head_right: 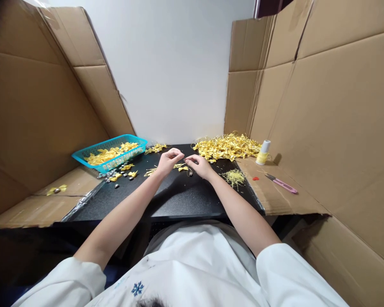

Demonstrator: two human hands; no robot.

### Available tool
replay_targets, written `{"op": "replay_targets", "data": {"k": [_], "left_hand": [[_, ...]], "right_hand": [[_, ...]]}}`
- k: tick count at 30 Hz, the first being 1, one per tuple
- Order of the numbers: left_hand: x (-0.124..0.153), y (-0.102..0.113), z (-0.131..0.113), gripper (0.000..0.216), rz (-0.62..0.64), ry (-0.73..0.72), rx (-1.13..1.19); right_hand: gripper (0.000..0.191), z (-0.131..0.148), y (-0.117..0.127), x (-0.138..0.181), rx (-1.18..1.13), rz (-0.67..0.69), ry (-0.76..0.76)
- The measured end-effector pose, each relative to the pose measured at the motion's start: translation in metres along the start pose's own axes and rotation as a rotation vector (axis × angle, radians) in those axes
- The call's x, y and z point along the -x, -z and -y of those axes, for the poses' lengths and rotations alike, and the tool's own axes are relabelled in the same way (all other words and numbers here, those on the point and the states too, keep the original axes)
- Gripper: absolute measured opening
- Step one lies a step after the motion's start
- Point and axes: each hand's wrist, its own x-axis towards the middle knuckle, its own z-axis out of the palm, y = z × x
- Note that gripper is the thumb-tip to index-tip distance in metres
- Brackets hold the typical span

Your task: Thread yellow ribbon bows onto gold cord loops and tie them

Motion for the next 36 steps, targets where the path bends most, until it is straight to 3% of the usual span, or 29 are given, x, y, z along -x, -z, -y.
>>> {"op": "replay_targets", "data": {"k": [11, 17, 23, 28, 32, 36], "left_hand": [[0.006, -0.001, 0.013, 0.032, 0.131, 0.076, -0.070], [0.005, 0.005, 0.026, 0.024, 0.050, 0.145, -0.229], [0.004, 0.014, 0.022, 0.011, -0.002, 0.134, -0.327], [0.005, 0.015, 0.023, 0.007, -0.031, 0.149, -0.364], [0.005, 0.015, 0.027, 0.006, -0.023, 0.161, -0.352], [0.003, 0.018, 0.033, 0.006, -0.026, 0.192, -0.305]], "right_hand": [[0.021, -0.004, -0.005, -0.002, -0.087, 0.047, -0.071], [0.015, -0.010, -0.007, 0.000, 0.055, 0.038, -0.131], [0.011, 0.000, 0.000, 0.009, 0.314, 0.172, -0.092], [0.009, 0.008, -0.018, 0.012, 0.478, 0.232, -0.018], [0.015, 0.007, -0.036, 0.010, 0.497, 0.264, 0.009], [0.018, -0.001, -0.034, 0.007, 0.413, 0.171, -0.008]]}}
